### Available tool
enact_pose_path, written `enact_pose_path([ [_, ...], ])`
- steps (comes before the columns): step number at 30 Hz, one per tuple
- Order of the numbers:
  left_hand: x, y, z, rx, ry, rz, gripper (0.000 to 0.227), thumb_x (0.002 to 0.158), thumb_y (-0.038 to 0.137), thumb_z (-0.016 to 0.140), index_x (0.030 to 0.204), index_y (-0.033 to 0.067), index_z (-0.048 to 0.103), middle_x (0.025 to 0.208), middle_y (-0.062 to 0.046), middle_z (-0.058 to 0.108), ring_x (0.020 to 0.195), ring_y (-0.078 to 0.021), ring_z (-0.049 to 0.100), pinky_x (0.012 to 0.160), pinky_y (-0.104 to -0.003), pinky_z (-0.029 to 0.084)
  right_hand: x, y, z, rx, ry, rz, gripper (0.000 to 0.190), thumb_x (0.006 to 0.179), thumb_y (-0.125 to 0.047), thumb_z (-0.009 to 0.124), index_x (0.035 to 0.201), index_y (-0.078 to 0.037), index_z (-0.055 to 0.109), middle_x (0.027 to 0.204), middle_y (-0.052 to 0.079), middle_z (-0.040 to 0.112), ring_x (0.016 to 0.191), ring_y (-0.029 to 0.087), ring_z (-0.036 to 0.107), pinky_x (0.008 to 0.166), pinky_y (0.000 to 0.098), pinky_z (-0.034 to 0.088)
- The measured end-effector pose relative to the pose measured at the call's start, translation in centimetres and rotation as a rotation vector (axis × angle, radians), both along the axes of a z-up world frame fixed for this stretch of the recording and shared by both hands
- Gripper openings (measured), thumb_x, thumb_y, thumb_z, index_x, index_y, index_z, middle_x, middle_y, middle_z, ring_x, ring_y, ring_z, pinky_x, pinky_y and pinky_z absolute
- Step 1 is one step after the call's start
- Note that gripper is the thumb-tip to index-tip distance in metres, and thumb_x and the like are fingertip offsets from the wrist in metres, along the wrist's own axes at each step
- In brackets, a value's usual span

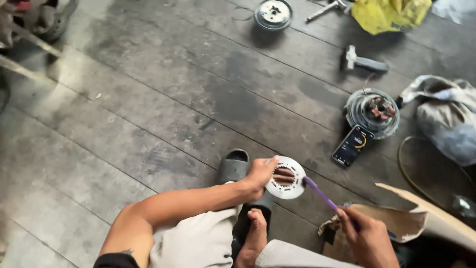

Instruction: The person sits on the floor and scrubs a circular metal part with a purple toothbrush. They hold the part in their left hand and scrub the surface and edges with the brush in their right hand, occasionally rotating the part to clean different areas.

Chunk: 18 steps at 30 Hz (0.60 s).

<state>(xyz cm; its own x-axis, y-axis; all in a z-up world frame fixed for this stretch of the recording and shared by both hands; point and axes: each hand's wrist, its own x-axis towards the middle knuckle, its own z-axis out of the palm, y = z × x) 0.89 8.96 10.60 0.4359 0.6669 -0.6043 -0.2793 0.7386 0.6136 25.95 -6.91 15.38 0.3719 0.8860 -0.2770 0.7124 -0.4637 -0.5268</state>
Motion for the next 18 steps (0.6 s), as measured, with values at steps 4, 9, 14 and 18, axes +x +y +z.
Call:
enact_pose_path([
  [4, 0.6, -0.2, 0.8, 0.013, 0.004, -0.019, 0.035, 0.11, 0.023, 0.044, 0.12, -0.0076, 0.059, 0.098, -0.018, 0.076, 0.081, -0.0262, 0.076, 0.068, -0.032, 0.064, 1.9, -0.5, -4.6, -0.02, 0.087, 0.171, 0.02, 0.083, -0.024, 0.078, 0.099, -0.016, 0.086, 0.06, 0.0, 0.081, 0.047, 0.012, 0.066, 0.049, 0.0279, 0.053],
  [9, 1.3, -0.7, 0.5, 0.048, -0.062, -0.035, 0.036, 0.111, 0.02, 0.044, 0.124, -0.012, 0.055, 0.099, -0.019, 0.074, 0.084, -0.0278, 0.076, 0.073, -0.034, 0.066, 2.9, -1.1, -5.3, 0.057, -0.053, 0.053, 0.025, 0.084, -0.025, 0.078, 0.104, -0.012, 0.082, 0.065, 0.006, 0.081, 0.047, 0.016, 0.071, 0.05, 0.0297, 0.056],
  [14, 1.8, -0.7, 0.1, 0.098, 0.007, -0.068, 0.032, 0.111, 0.022, 0.044, 0.117, -0.006, 0.058, 0.095, -0.018, 0.075, 0.078, -0.0249, 0.076, 0.06, -0.027, 0.06, 1.5, -0.6, -3.9, -0.139, 0.099, 0.153, 0.021, 0.086, -0.03, 0.076, 0.097, -0.016, 0.087, 0.062, 0.0, 0.079, 0.052, 0.012, 0.067, 0.053, 0.0262, 0.054],
  [18, 1.9, -0.5, -0.3, 0.08, -0.059, -0.039, 0.034, 0.111, 0.022, 0.046, 0.121, -0.0084, 0.056, 0.098, -0.02, 0.073, 0.084, -0.0294, 0.076, 0.071, -0.035, 0.066, 0.3, -0.4, 1.0, -0.092, -0.09, -0.011, 0.025, 0.092, -0.037, 0.068, 0.104, -0.018, 0.081, 0.064, 0.009, 0.075, 0.052, 0.023, 0.066, 0.059, 0.0337, 0.055],
])
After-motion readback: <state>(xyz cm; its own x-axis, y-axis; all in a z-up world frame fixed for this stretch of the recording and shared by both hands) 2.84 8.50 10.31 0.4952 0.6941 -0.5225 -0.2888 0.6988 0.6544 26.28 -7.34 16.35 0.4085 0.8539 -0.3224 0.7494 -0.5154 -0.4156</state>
